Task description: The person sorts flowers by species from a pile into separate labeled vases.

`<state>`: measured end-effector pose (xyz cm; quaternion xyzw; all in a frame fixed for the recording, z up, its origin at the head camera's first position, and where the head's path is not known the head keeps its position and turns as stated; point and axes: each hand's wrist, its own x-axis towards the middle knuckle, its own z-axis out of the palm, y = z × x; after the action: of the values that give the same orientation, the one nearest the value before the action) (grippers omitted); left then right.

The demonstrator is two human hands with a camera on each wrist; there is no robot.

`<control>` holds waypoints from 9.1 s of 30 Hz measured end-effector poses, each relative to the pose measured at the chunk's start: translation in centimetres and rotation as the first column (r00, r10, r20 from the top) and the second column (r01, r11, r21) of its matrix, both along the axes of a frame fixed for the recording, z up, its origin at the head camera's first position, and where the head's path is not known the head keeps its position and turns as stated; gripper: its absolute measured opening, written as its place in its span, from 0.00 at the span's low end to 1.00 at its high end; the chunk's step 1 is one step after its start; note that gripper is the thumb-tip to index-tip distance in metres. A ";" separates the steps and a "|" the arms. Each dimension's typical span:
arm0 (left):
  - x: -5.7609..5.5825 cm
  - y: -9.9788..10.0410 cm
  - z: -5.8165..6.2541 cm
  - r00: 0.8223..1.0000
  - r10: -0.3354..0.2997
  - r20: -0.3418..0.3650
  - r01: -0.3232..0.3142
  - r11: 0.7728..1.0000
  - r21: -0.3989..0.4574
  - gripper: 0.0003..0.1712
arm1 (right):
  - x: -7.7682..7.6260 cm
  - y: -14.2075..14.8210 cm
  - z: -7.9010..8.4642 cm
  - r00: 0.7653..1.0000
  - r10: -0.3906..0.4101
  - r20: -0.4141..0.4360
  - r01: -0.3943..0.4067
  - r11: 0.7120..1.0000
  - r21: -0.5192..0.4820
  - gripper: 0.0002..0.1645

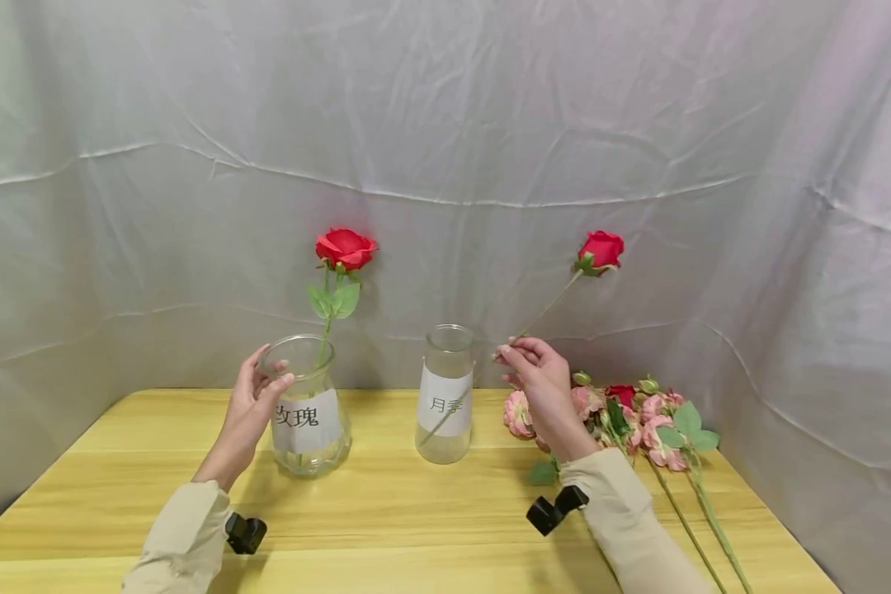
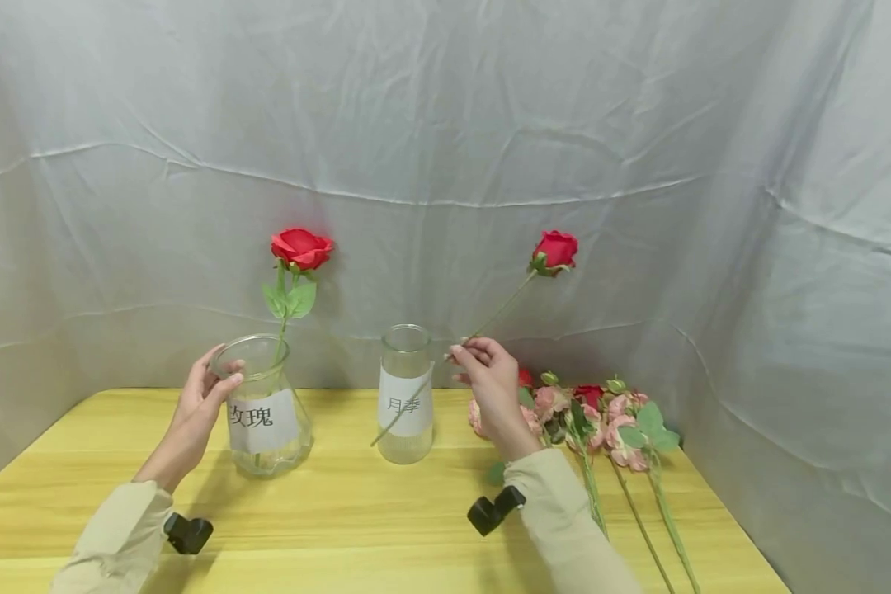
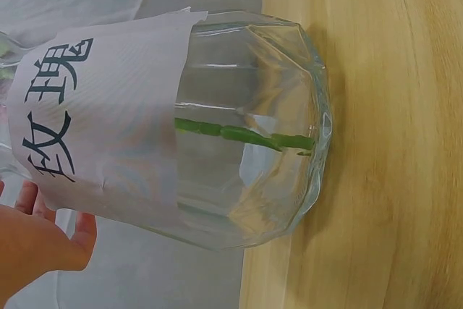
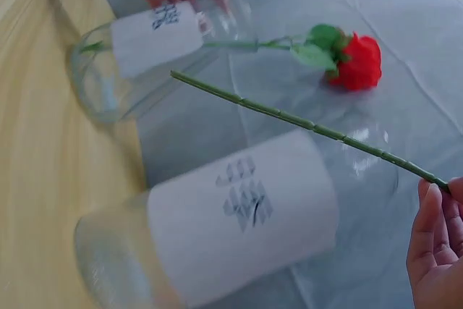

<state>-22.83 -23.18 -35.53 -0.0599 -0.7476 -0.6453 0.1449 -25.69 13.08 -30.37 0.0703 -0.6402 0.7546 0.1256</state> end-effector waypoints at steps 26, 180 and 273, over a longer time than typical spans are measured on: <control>0.0 0.0 0.1 1.000 0.001 -0.020 -0.001 1.000 -0.008 0.42 | -2.6 -8.2 7.3 0.994 0.007 -0.111 -0.024 0.988 -0.151 0.06; -0.6 0.4 -0.8 1.000 0.019 -0.002 -0.019 1.000 0.024 0.40 | 3.1 9.1 -1.3 0.993 0.005 -0.117 0.073 0.754 0.652 0.17; -0.2 0.8 -0.7 0.999 0.033 0.000 -0.033 0.999 0.036 0.40 | 1.6 16.8 -8.7 0.961 -0.101 0.258 -0.137 0.636 0.760 0.15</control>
<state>-23.00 -22.36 -36.25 -0.0452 -0.7366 -0.6563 0.1571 -24.08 29.86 -39.06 0.0173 -0.9108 0.4121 -0.0148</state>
